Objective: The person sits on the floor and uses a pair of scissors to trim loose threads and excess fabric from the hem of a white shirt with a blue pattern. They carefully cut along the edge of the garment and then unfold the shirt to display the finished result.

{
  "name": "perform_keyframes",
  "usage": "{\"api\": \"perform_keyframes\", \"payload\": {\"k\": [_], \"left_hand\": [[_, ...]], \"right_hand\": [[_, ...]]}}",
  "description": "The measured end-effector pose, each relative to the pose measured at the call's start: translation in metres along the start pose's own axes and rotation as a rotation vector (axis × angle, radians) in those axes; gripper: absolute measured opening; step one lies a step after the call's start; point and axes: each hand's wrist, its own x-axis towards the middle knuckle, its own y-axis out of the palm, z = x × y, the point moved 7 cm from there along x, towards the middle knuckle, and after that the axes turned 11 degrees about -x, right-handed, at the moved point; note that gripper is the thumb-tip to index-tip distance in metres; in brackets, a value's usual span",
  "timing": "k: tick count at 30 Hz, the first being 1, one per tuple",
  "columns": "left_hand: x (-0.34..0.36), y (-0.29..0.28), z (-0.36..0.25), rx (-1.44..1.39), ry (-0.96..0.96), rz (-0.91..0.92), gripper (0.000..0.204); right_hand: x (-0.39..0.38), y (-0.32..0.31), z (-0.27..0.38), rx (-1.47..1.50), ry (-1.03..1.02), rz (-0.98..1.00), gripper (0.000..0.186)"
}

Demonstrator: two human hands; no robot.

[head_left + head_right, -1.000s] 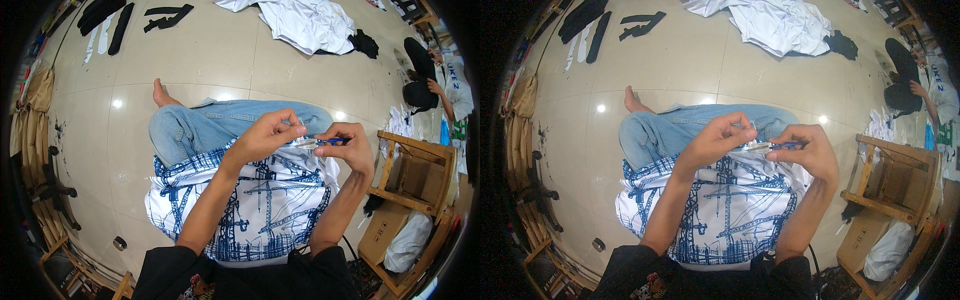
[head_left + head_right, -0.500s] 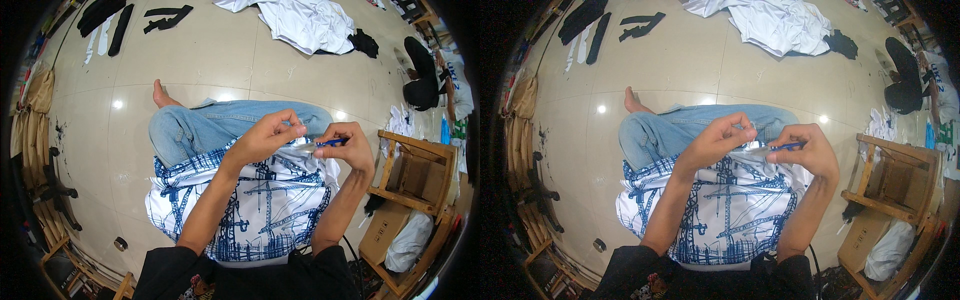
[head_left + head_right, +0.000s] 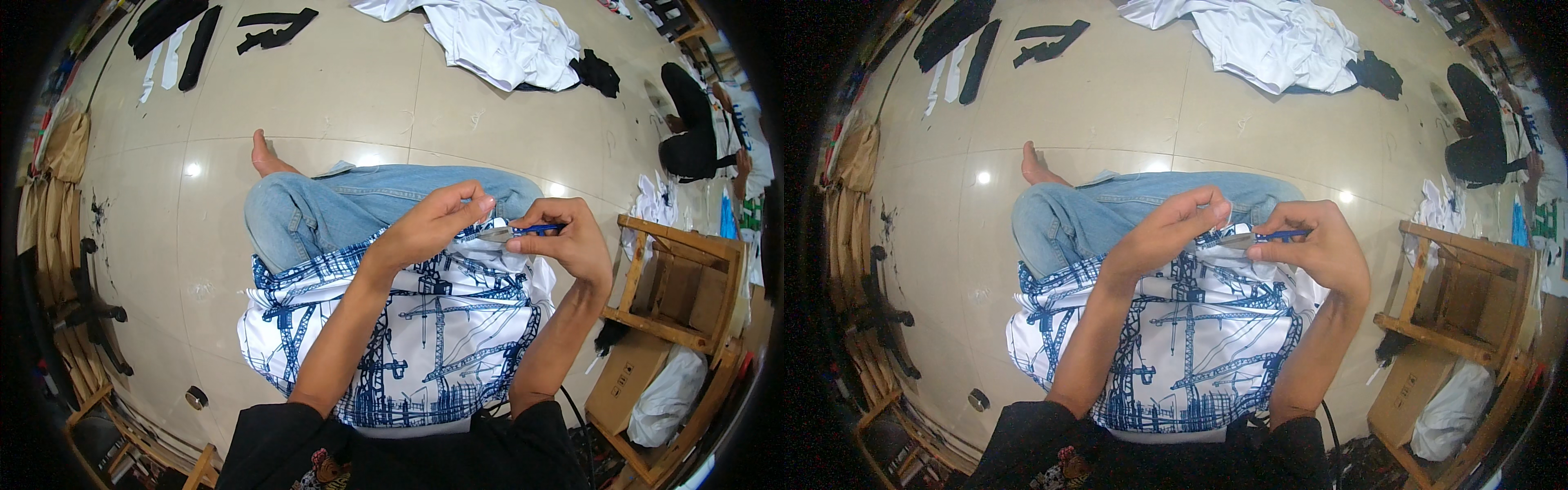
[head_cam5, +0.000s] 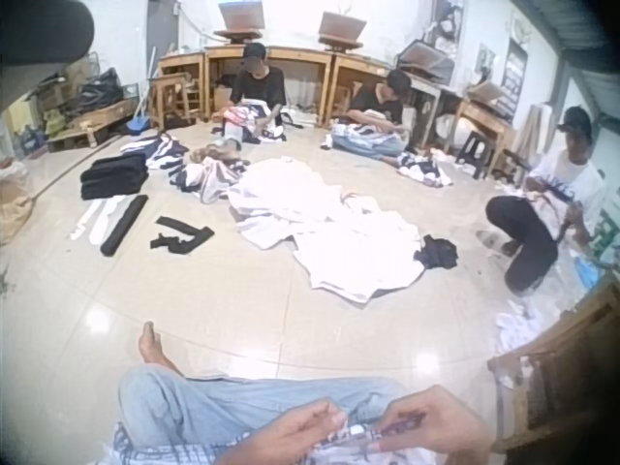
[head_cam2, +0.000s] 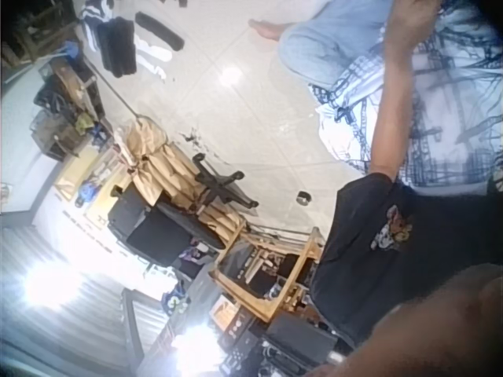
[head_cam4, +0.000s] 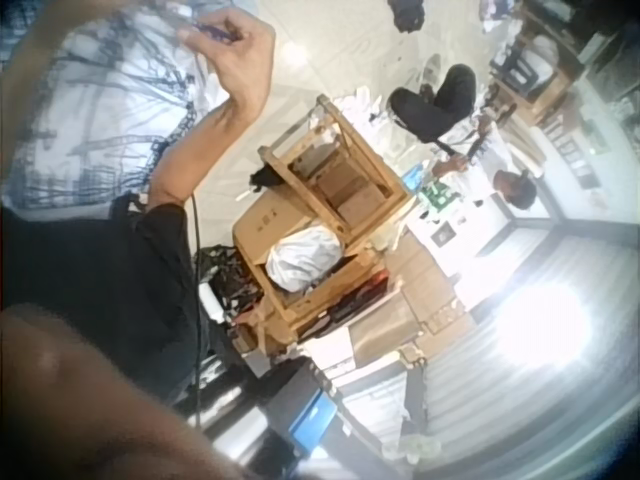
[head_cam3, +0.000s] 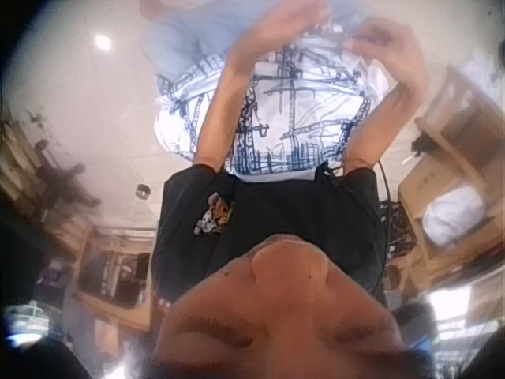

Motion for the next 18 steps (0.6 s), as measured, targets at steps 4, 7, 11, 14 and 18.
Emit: {"api": "perform_keyframes", "payload": {"k": [4,7,11,14,18], "left_hand": [[-0.002,0.0,-0.001,0.006,-0.029,-0.03,0.036],[-0.003,0.0,0.0,-0.04,-0.079,-0.049,0.036],[-0.002,-0.01,0.003,0.015,-0.117,-0.074,0.033],[0.01,-0.03,0.005,0.106,-0.09,-0.147,0.028],[0.041,-0.098,-0.019,0.281,0.031,-0.508,0.021]], "right_hand": [[0.0,0.0,0.004,-0.108,0.027,0.024,0.021],[-0.001,0.0,-0.004,-0.085,0.002,0.059,0.024],[-0.005,-0.006,-0.021,0.088,-0.074,0.049,0.029],[-0.002,-0.006,-0.047,0.276,-0.079,-0.133,0.032],[-0.005,0.005,-0.076,0.376,-0.015,-0.384,0.035]]}}
